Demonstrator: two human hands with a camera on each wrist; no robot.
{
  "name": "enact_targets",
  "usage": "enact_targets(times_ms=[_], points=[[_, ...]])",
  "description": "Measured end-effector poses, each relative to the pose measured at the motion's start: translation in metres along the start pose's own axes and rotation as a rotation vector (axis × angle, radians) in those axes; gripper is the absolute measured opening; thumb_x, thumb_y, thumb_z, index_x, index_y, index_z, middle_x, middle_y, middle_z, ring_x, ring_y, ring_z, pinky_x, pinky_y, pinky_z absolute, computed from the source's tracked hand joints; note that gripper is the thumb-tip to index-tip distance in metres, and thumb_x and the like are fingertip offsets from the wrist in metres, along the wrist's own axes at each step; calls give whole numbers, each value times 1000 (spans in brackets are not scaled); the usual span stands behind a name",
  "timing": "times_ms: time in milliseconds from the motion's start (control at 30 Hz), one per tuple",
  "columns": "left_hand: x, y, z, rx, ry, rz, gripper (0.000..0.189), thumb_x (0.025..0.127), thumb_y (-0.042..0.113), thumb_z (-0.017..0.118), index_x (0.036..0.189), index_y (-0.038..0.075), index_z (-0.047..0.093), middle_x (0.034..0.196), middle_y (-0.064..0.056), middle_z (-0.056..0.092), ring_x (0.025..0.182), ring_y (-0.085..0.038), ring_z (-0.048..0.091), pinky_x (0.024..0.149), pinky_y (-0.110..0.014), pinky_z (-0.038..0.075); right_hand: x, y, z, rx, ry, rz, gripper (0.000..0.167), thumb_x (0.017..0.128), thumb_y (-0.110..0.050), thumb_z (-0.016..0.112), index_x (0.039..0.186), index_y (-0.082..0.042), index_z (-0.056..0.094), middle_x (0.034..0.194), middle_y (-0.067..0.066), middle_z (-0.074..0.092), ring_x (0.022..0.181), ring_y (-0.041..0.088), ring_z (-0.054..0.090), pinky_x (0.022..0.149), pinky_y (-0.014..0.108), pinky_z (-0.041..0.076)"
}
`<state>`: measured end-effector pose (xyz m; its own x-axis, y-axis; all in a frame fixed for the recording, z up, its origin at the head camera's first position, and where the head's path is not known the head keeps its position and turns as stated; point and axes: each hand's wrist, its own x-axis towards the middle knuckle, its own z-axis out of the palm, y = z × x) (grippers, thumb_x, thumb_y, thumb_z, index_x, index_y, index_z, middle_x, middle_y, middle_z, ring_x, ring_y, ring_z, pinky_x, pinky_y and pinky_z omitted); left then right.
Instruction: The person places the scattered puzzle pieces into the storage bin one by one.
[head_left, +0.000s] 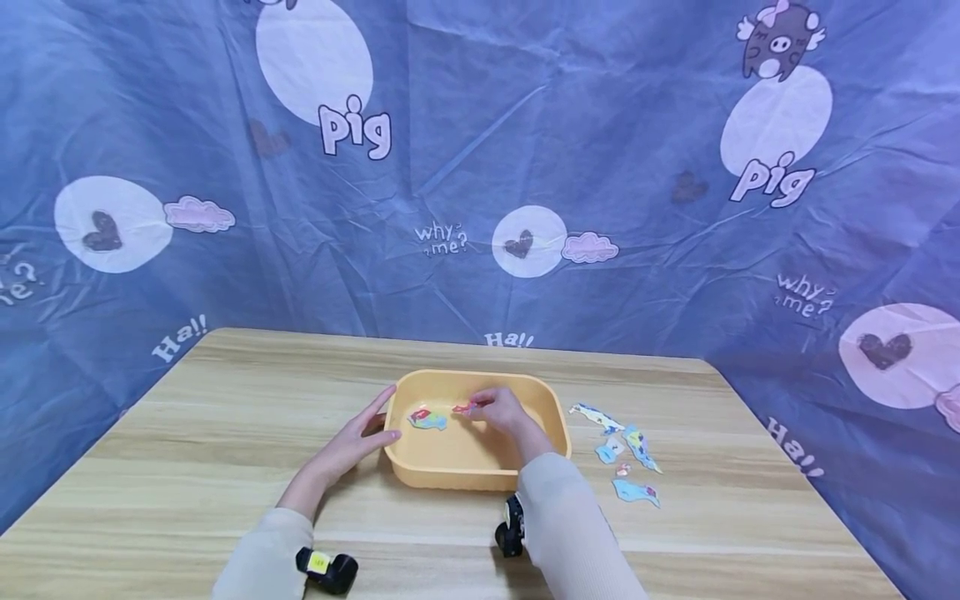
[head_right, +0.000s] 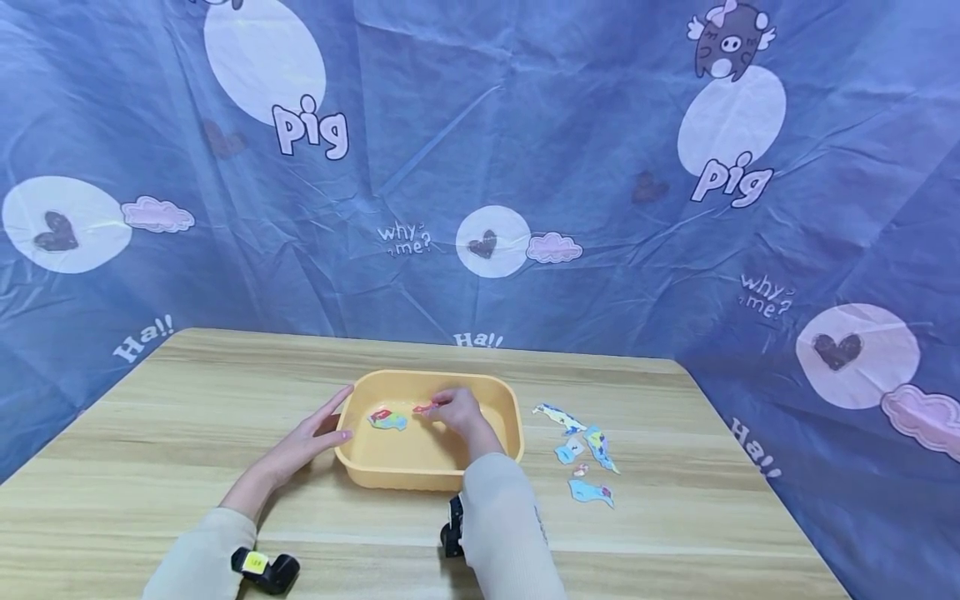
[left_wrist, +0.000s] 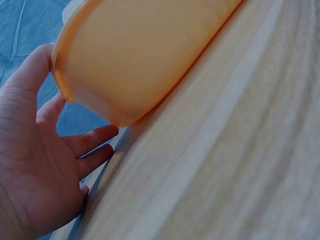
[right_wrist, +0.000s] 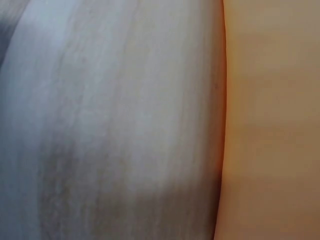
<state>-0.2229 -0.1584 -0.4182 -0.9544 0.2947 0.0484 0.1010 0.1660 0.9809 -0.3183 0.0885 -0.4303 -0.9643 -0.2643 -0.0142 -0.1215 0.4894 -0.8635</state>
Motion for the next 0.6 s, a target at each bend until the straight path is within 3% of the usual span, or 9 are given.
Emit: enact_targets(times_ms=[133,167,300,600], points=[[0,0,0,-5,-2,3,68,83,20,57,139,23,18,129,-22,34,118,-31,33,96,-48,21,-6,-7,0,-6,3,-16,28,66,-7,72,91,1,65,80,8,61,71,18,52,60,28,43],[0,0,0,-7,-3,3,68,83,20,57,138,23,18,129,-22,35,118,-31,33,96,-47,21,-16,-23,-2,-25,16,32,28,66,-2,70,93,5,64,82,11,60,73,20,52,62,29,43],[0,1,0,-10,-2,-2,67,83,18,57,138,24,19,129,-22,34,118,-31,32,96,-48,20,-27,-36,-3,-38,24,23,27,68,1,67,94,8,62,80,11,60,70,16,50,60,24,42],[1,-1,0,0,3,-2,67,84,16,56,139,23,18,131,-22,32,119,-31,30,96,-50,19,-29,-38,-2,-55,30,35,32,65,0,70,95,7,62,75,6,57,64,13,47,53,21,41]])
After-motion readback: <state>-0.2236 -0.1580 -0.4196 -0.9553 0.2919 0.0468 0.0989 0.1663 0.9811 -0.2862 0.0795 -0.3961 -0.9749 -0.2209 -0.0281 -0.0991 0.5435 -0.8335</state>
